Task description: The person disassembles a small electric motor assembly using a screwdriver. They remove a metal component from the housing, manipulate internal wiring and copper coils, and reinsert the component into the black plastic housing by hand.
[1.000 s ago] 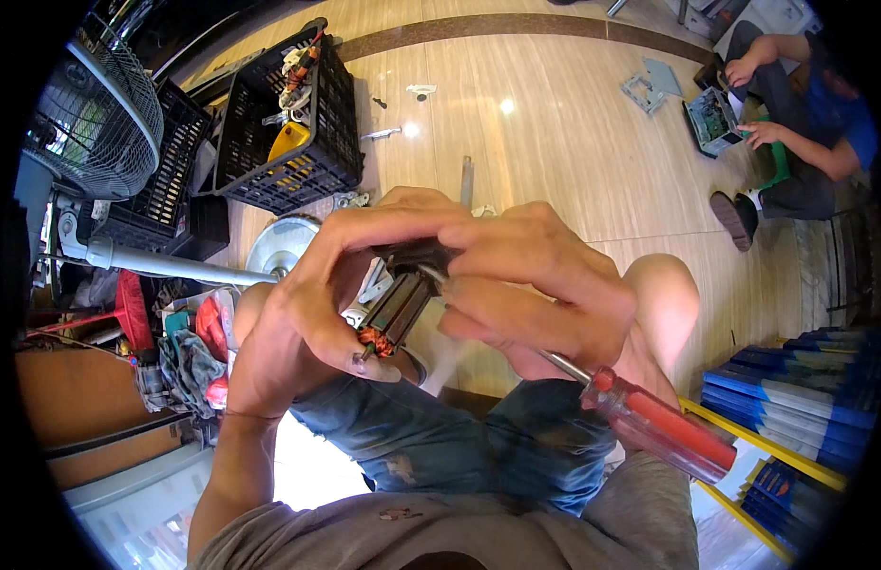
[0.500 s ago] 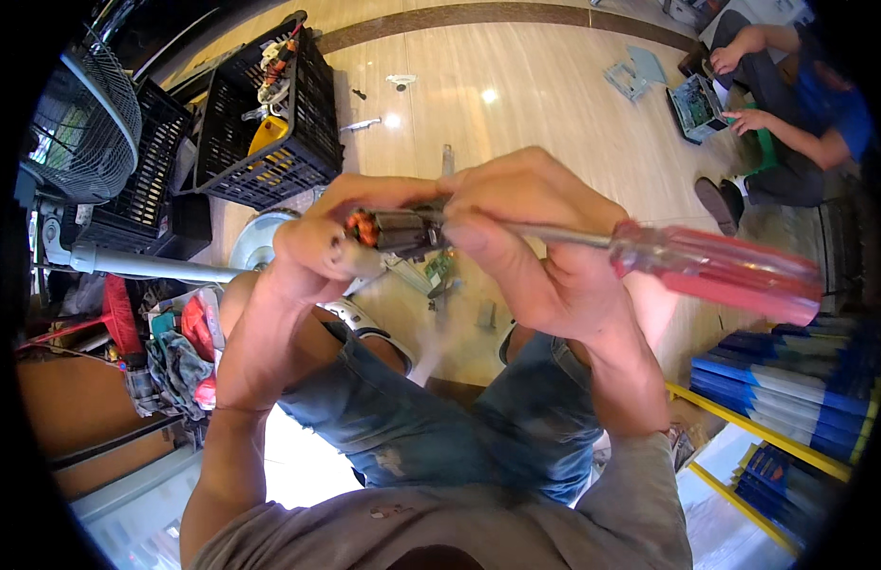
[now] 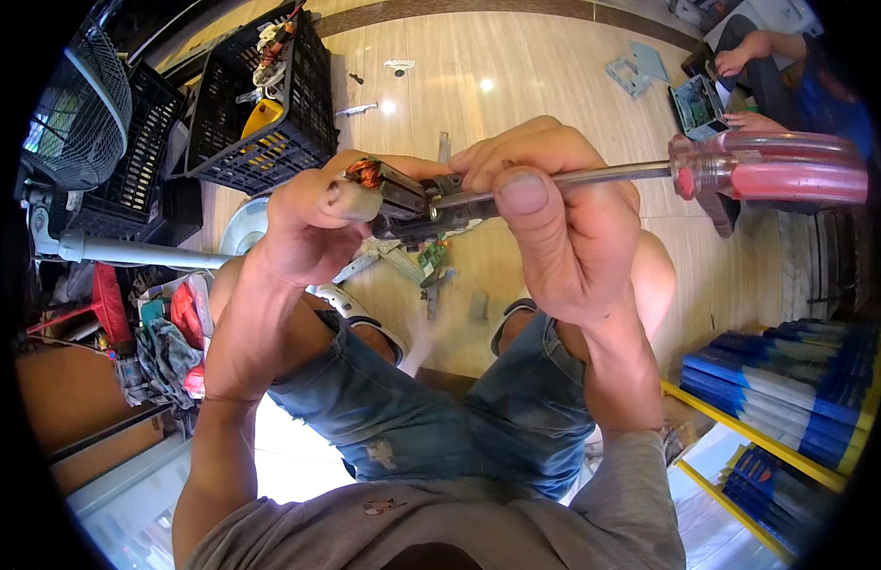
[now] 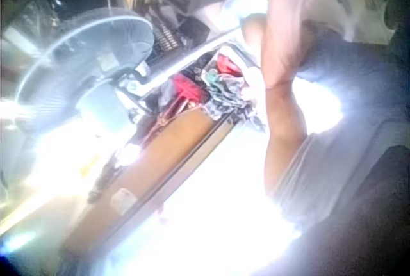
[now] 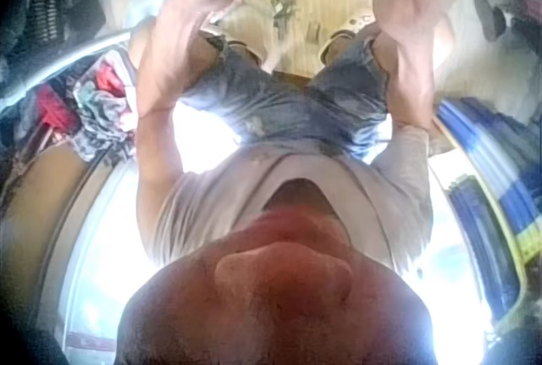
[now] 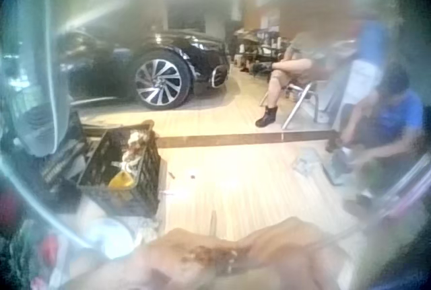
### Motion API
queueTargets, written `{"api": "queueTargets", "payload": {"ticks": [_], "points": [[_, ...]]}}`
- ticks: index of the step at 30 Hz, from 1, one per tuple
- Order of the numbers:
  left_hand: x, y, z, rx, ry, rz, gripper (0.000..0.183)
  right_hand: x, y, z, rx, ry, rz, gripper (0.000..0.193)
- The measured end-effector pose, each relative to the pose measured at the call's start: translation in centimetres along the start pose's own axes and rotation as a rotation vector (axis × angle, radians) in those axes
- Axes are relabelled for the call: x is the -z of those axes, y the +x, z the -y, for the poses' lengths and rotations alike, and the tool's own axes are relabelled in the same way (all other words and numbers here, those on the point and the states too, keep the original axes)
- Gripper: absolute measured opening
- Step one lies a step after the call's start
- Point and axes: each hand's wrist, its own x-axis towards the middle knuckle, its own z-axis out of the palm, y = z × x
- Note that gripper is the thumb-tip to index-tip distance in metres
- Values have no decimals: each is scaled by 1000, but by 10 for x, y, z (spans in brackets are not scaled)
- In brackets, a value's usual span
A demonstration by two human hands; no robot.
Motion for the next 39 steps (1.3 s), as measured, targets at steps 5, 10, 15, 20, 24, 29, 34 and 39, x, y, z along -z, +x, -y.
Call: {"api": "queueTargets", "payload": {"ticks": [5,10,15,20,24,29,34,39], "points": [[-12,-3,-3,-66,-153,-99,40,-3,3,-2,26,-12,-5,30],[-3,-5,2,-105,-146,-36,37,-4,5,-1,-55,-55,30,33],[1,-6,1,-99,-106,-9,39,-8,8,1,-18,-44,1,35],[5,-7,-5,-16,-98,-1,93,-3,9,0,73,-90,19,38],[8,-7,1,12,-61,-16,92,-5,9,4,104,-127,66,39],[5,-2,2,-4,-4,6,90,-8,8,4,158,-127,88,35],[6,-5,2,20,-85,-26,85,-7,8,10,106,-197,148,43],[5,-5,3,-8,-134,-32,82,-8,11,11,159,-236,176,48]]}}
